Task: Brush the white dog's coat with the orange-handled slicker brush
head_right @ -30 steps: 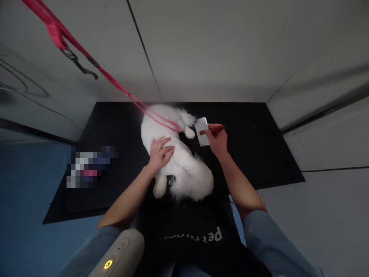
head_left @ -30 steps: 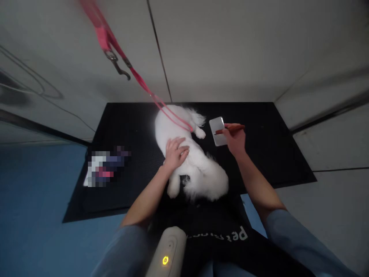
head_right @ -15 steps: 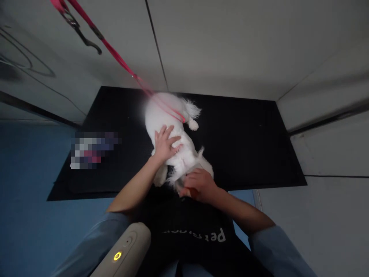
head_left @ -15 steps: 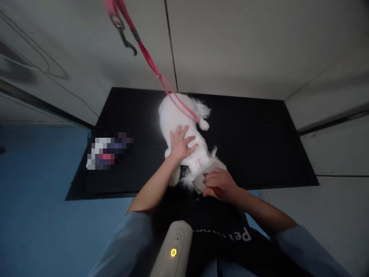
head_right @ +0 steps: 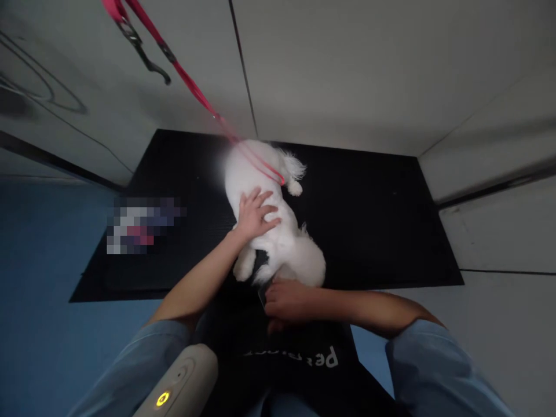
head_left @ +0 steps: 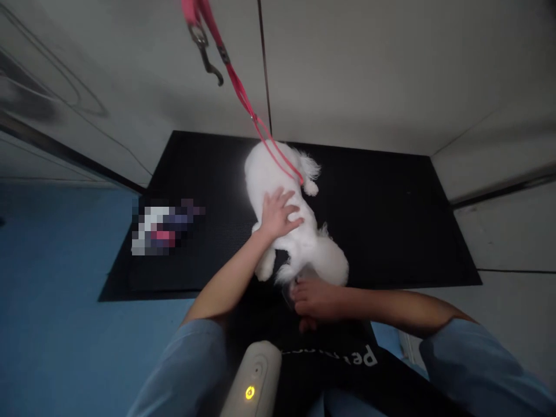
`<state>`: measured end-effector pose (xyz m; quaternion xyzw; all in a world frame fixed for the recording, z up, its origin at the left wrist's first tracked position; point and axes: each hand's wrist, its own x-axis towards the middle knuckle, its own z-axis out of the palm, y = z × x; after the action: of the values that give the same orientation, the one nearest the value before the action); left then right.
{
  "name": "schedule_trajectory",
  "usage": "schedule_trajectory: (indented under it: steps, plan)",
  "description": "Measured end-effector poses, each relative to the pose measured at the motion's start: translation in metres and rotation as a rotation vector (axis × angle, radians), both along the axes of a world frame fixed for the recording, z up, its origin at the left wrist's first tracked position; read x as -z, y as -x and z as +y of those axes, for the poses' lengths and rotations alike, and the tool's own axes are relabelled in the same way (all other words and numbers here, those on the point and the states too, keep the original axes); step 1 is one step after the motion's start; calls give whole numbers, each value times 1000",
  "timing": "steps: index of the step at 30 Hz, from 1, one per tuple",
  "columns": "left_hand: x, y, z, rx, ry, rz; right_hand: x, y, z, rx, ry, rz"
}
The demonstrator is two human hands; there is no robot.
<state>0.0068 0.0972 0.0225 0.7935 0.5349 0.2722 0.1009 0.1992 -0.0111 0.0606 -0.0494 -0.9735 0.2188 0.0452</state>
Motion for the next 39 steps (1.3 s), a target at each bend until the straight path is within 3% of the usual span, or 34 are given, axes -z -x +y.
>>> schedule_trajectory:
  steps: [1, 5, 8, 9, 12, 16, 20, 23, 24, 27, 31, 34, 35, 38, 39]
  plan:
    - [-1, 0, 0, 2, -3, -1, 1, 0, 2, -33, 3, -4]
    - [-1, 3, 2, 10, -15, -6, 1, -3, 2, 66, -83, -62]
    - [0, 7, 3, 25, -6, -10, -3, -6, 3, -233, 49, -35]
    - [1, 8, 3, 27, -7, -13, -4, -7, 5, -242, 58, -28]
    - [3, 12, 4, 35, -23, -23, -4, -6, 14, -31, -52, -59]
    - [9, 17, 5, 34, -30, -31, 1, -4, 21, -335, 72, -17]
    - [15, 20, 6, 19, -50, -30, 1, -1, 25, -168, 15, -35]
    - [19, 24, 7, 17, -54, -35, -1, 1, 25, -351, 91, 6]
    - [20, 26, 6, 16, -56, -35, -1, 1, 25, -348, 89, 11]
    - [23, 30, 6, 16, -64, -36, 1, 1, 25, -130, -3, -25]
    - [27, 33, 5, -2, -46, -30, 8, 0, 24, -404, 90, 95]
    - [29, 33, 6, -12, -59, -29, 12, -2, 28, -67, -41, 42]
    - [29, 33, 7, -6, -64, -32, 12, -2, 30, -81, -36, 38]
    - [29, 33, 9, 9, -58, -27, 9, -2, 36, -359, 63, 18]
    - [28, 33, 10, 8, -52, -19, 7, -1, 39, -322, 60, -4]
